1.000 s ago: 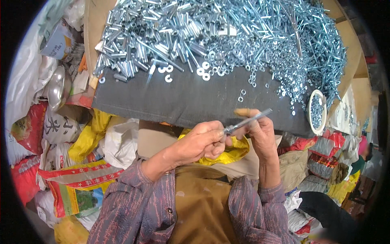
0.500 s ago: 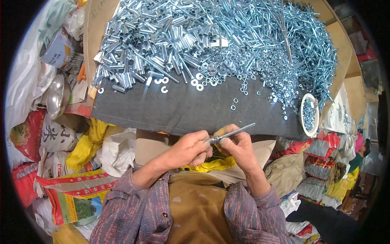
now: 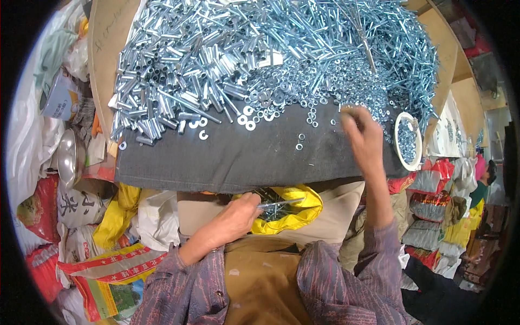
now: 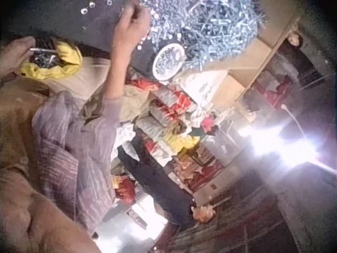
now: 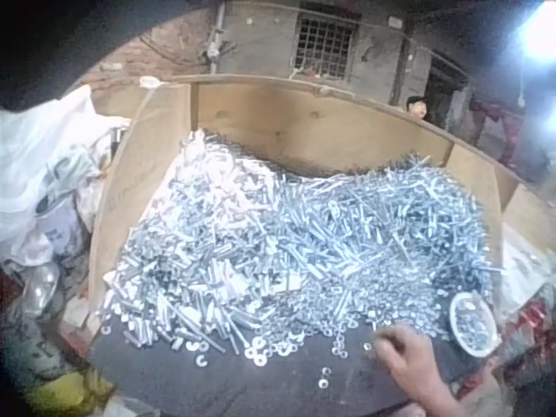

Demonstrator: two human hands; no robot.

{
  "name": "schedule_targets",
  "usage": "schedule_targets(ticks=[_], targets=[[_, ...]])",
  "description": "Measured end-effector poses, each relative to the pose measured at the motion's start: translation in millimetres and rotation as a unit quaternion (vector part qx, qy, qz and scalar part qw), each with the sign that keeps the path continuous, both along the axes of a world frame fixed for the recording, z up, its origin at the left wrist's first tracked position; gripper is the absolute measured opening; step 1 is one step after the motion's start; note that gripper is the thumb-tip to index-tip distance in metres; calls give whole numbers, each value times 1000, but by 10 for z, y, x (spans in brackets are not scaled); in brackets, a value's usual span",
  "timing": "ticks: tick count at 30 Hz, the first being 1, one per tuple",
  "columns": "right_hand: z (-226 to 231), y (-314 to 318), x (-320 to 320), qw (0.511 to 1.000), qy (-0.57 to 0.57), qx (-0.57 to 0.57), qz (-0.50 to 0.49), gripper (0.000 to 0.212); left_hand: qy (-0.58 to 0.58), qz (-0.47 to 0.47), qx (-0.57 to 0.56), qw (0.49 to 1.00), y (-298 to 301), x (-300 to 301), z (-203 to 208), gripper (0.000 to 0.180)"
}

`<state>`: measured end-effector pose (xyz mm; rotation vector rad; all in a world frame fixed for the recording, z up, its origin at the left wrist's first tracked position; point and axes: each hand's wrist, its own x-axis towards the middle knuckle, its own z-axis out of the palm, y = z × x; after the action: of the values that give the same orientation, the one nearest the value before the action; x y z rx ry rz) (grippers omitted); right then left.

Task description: Assembling long bolts by putting washers and nuts onto them.

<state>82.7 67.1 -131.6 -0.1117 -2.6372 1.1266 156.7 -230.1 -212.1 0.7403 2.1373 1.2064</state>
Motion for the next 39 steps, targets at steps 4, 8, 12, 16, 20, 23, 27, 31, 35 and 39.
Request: schedule_targets(ticks=[4, 8, 12, 16, 20, 23, 27, 31, 35, 39], targets=[[-47, 346, -973, 936, 106, 331, 53, 30, 17, -6, -56, 998, 113, -15, 46, 20], [-182, 645, -1838, 870, -2, 488, 71, 33, 23, -27, -71, 997, 96, 19, -15, 23], [-129, 723, -2157, 862, -57, 499, 78, 39, -15, -37, -52, 998, 110, 30, -109, 31], [-150, 755, -2284, 874, -27, 467, 129, 44, -22, -43, -44, 998, 117, 4, -150, 30], [-209, 804, -2151, 860, 7, 477, 182, 40, -5, -47, -42, 998, 140, 4, -231, 28], [-237, 834, -2101, 858, 100, 462, 202, 33, 14, -39, -36, 998, 162, 13, -264, 28], [-313, 903, -2155, 876, 114, 416, 214, 24, 3, -41, -29, 999, 181, -28, -237, 28], [-248, 848, -2140, 915, 93, 343, 189, 19, -9, -25, -27, 999, 180, -30, -288, 30], [55, 817, -2041, 950, 82, 269, 137, 14, -63, -10, -25, 998, 203, -41, -259, 24], [138, 636, -1779, 930, -30, 283, 231, 21, -53, -6, -21, 998, 136, -59, -248, 25]])
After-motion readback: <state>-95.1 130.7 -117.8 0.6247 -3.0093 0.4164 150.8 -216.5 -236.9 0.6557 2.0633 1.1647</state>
